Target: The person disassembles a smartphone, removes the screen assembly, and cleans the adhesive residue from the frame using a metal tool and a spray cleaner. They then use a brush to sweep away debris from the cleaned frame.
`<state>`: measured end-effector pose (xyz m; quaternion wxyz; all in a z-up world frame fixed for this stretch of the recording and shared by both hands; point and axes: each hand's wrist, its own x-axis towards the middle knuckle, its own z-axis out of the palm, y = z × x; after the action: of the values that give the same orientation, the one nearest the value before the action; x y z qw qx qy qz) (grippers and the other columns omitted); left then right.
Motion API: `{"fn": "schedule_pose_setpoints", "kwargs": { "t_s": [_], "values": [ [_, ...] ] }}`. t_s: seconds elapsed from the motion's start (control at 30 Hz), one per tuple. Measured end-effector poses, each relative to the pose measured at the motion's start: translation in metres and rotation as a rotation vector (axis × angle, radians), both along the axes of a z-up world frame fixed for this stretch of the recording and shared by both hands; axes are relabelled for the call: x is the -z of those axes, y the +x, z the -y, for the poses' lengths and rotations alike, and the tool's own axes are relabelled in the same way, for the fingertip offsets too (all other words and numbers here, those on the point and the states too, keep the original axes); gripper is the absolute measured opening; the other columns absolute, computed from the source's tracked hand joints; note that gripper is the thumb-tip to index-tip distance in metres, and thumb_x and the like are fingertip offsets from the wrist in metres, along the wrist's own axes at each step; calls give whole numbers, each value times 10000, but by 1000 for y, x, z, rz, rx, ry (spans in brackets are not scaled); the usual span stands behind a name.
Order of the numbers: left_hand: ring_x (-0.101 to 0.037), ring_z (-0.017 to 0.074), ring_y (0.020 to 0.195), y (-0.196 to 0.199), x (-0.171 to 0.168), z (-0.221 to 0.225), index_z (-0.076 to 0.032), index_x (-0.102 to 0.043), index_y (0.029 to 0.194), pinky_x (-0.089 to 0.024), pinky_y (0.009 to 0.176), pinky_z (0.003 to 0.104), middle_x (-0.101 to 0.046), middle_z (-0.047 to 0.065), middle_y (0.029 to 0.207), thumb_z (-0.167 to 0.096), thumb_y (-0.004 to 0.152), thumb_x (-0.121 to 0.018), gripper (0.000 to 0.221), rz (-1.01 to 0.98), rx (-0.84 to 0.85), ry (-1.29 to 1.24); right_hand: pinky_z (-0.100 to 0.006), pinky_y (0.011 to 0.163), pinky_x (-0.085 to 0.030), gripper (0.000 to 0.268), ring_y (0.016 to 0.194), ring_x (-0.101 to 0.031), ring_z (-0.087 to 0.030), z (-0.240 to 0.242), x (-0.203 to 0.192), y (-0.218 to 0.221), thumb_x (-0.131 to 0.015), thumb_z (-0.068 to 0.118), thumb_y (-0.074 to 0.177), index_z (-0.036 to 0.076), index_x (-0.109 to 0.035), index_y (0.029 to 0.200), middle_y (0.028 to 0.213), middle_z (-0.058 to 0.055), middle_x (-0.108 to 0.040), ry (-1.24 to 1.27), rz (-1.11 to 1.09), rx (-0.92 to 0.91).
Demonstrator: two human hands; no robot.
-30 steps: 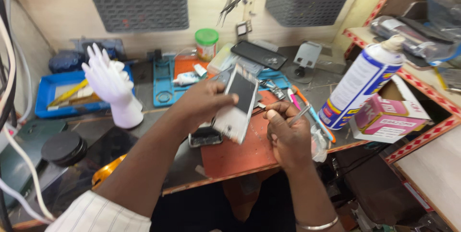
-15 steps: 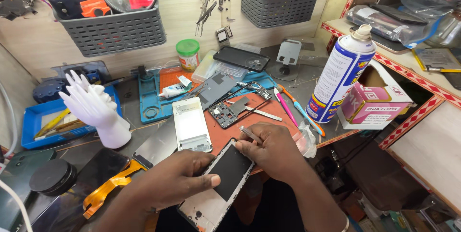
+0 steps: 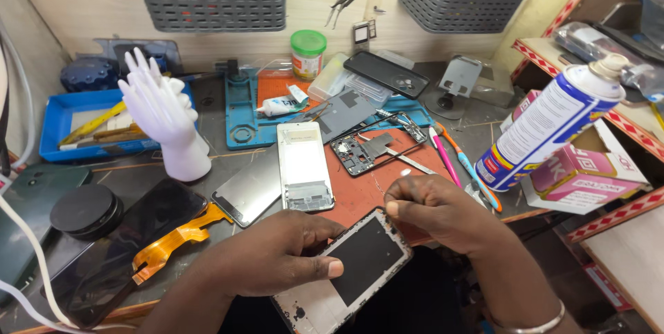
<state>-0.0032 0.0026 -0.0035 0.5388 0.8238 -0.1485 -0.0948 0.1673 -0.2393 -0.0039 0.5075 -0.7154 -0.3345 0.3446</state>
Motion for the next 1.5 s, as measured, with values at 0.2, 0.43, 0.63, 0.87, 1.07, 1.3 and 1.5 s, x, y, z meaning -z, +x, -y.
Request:
{"fn": "schedule_pose_setpoints", "kwargs": {
  "t_s": [0.2,0.43,0.63,0.87,1.07,1.3,1.5],
  "values": [
    [-609,121,718,1,6,-4,-36,-725,1009,-520,674,319,-698,48,770,-385,941,-649,364,40,-91,23,-204,406,-310,115,494,-398,-40,5,20,8,-680,152,933,50,-628,920,639,43,-500,203,-420,206],
    [-530,108,638,3,9,-6,-28,-718,882,-476,583,320,-636,26,670,-360,926,-661,340,-45,-169,-2,-202,427,-354,161,496,-426,-40,25,-9,35,-680,175,931,34,-638,867,696,-11,-603,425,-265,331],
    [-544,93,589,6,6,-3,-33,-723,825,-480,555,311,-638,16,631,-356,920,-656,344,-146,-218,18,-293,549,-469,198,589,-560,-104,11,-11,31,-692,213,912,58,-745,1024,696,-49,-649,-229,610,668],
    [-563,74,596,10,4,1,-32,-756,942,-487,557,289,-657,-3,665,-320,906,-674,302,-173,-244,9,-361,598,-489,407,621,-583,-157,3,-9,27,-641,378,1013,-11,-743,953,703,-115,-672,-384,676,790],
    [-546,103,574,12,0,4,-96,-651,1241,-456,544,290,-628,41,662,-138,835,-651,408,-279,-278,-21,-307,537,-434,564,586,-519,-137,29,-3,-5,-461,436,1115,-31,-770,1052,705,-125,-502,79,617,827],
    [-710,124,703,11,2,7,-109,-710,1254,-580,660,300,-799,58,863,-211,880,-609,401,-223,-371,-21,-310,801,-641,276,905,-768,-197,35,35,-56,-659,160,939,-70,-662,1092,986,-176,-770,469,298,671],
    [-714,333,1069,-9,10,17,-108,-625,1380,-534,908,436,-719,180,1182,-492,782,-826,738,163,-337,310,-291,819,-648,140,946,-784,-179,30,64,-82,-717,15,918,-36,-644,1027,1032,-183,-786,445,544,652]
  ]
}}
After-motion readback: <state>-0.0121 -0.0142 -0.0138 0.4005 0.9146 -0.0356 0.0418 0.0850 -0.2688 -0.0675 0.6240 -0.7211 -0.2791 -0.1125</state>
